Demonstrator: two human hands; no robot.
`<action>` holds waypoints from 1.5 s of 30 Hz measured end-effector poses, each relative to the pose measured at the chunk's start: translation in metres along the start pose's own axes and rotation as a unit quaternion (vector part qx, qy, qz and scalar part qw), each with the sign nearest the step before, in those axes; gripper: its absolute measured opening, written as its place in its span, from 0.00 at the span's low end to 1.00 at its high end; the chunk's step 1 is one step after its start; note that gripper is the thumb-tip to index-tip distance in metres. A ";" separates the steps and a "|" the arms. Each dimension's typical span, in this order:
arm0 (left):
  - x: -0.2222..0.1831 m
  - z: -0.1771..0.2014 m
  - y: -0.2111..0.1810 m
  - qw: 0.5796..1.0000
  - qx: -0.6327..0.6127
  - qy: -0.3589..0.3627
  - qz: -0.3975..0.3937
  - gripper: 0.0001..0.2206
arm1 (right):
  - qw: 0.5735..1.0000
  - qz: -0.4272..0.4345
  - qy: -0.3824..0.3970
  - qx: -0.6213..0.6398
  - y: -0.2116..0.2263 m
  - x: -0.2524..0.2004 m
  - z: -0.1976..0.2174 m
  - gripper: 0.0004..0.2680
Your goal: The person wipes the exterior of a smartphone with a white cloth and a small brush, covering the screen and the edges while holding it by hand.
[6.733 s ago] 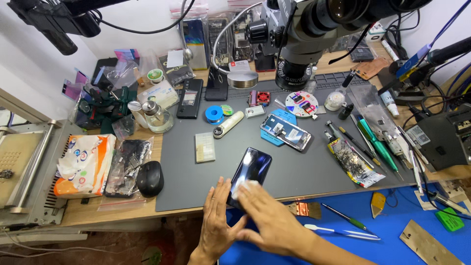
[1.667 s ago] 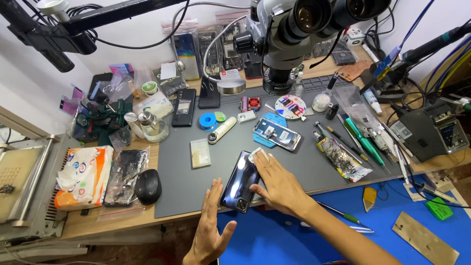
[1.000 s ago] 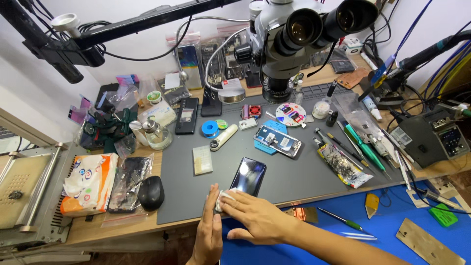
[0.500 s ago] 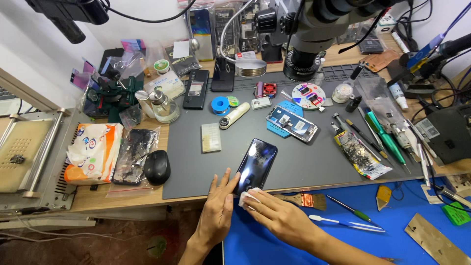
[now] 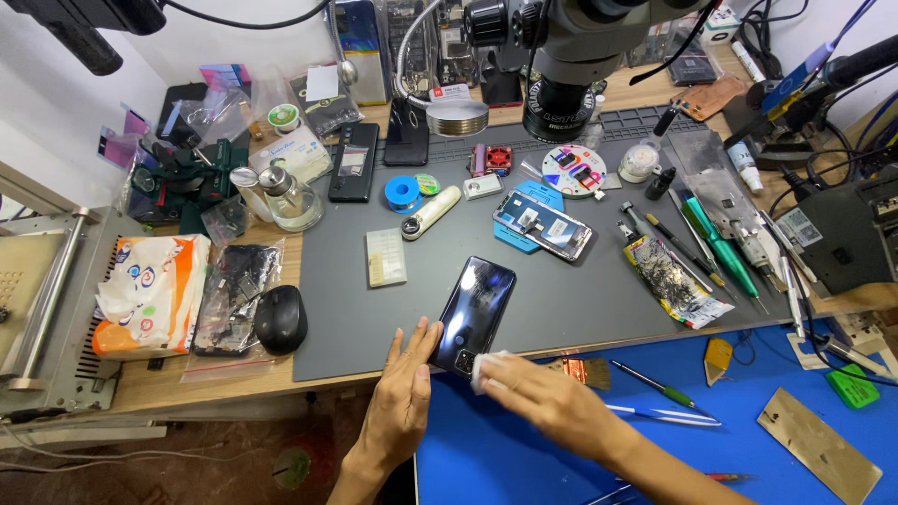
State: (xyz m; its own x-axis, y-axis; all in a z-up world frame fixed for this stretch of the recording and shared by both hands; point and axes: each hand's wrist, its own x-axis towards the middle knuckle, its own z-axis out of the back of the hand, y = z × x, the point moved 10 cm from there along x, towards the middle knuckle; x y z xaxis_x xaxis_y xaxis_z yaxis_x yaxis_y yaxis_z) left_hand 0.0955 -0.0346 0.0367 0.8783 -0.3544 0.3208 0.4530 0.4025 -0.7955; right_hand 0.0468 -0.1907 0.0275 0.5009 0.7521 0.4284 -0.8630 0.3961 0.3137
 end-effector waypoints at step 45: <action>-0.010 0.045 0.027 0.949 -0.154 -0.223 0.163 0.17 | 0.994 -0.088 0.023 -0.061 -0.090 0.080 -0.022 0.26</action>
State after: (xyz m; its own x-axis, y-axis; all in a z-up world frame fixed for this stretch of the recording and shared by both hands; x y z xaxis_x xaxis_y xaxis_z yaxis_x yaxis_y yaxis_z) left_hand 0.1056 0.0178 0.0352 0.9725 0.1669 0.1621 0.1396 0.1390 -0.9804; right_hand 0.1633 -0.1549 0.0146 0.6431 0.6883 0.3357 -0.7658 0.5823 0.2730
